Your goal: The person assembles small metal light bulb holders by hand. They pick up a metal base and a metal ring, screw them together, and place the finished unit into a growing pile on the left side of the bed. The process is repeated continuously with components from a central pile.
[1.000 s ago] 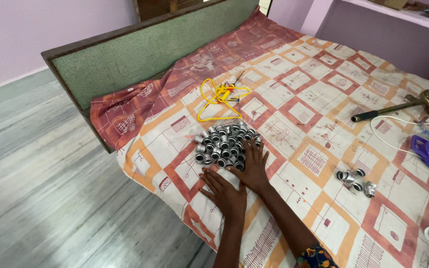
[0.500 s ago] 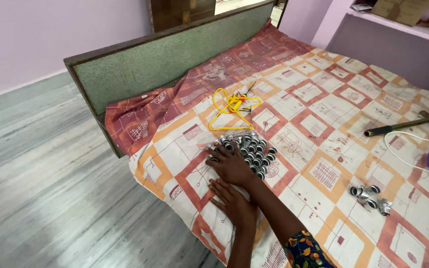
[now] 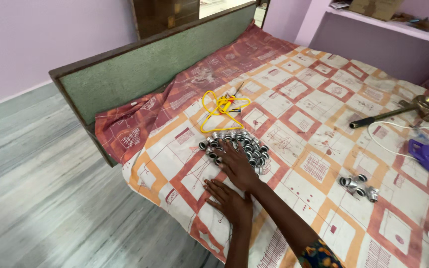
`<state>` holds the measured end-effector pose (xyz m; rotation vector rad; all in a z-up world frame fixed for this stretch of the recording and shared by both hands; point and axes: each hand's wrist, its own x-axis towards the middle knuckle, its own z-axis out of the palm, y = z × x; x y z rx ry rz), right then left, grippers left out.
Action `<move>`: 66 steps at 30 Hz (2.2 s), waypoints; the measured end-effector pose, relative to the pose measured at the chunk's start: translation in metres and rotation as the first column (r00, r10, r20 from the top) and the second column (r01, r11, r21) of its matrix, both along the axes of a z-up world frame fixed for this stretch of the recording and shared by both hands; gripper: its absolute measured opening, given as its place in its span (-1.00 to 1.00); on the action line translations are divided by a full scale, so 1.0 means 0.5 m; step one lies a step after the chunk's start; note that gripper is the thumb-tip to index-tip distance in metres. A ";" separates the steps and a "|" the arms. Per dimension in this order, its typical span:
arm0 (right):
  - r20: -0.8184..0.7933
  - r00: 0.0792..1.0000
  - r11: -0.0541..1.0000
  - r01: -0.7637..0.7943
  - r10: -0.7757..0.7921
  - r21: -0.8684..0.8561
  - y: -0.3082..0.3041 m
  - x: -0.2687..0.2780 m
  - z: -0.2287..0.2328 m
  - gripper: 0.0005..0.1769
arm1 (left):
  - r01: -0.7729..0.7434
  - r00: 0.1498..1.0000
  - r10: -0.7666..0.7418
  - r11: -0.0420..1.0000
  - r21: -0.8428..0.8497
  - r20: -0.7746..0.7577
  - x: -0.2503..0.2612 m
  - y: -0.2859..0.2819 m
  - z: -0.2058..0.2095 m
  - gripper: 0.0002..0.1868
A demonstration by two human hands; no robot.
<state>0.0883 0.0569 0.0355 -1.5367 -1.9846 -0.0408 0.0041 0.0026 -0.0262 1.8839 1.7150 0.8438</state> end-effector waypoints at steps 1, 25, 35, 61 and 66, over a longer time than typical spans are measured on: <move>-0.060 0.998 0.999 -0.023 0.024 0.028 -0.049 0.005 0.005 -0.52 | -0.020 1.000 0.020 0.998 0.068 0.008 0.001 -0.002 -0.004 0.33; -0.290 0.702 0.616 0.711 -0.650 0.339 -0.669 0.244 -0.074 -0.85 | 0.546 0.820 -0.377 0.740 0.393 -0.430 0.042 -0.022 -0.026 -0.35; -0.332 0.728 0.699 0.678 -0.600 0.225 -0.664 0.237 -0.084 -0.86 | 0.644 0.753 -0.416 0.625 0.441 -0.510 0.070 -0.006 -0.008 -0.47; -0.382 0.593 0.658 0.751 -0.709 -0.054 -0.636 0.261 -0.106 -0.85 | 0.652 0.583 -0.211 0.698 0.297 -0.784 0.273 0.239 -0.011 -0.55; -0.366 0.586 0.653 0.753 -0.723 -0.083 -0.637 0.260 -0.107 -0.83 | 0.618 0.590 -0.232 0.746 0.248 -0.773 0.254 0.250 -0.004 -0.61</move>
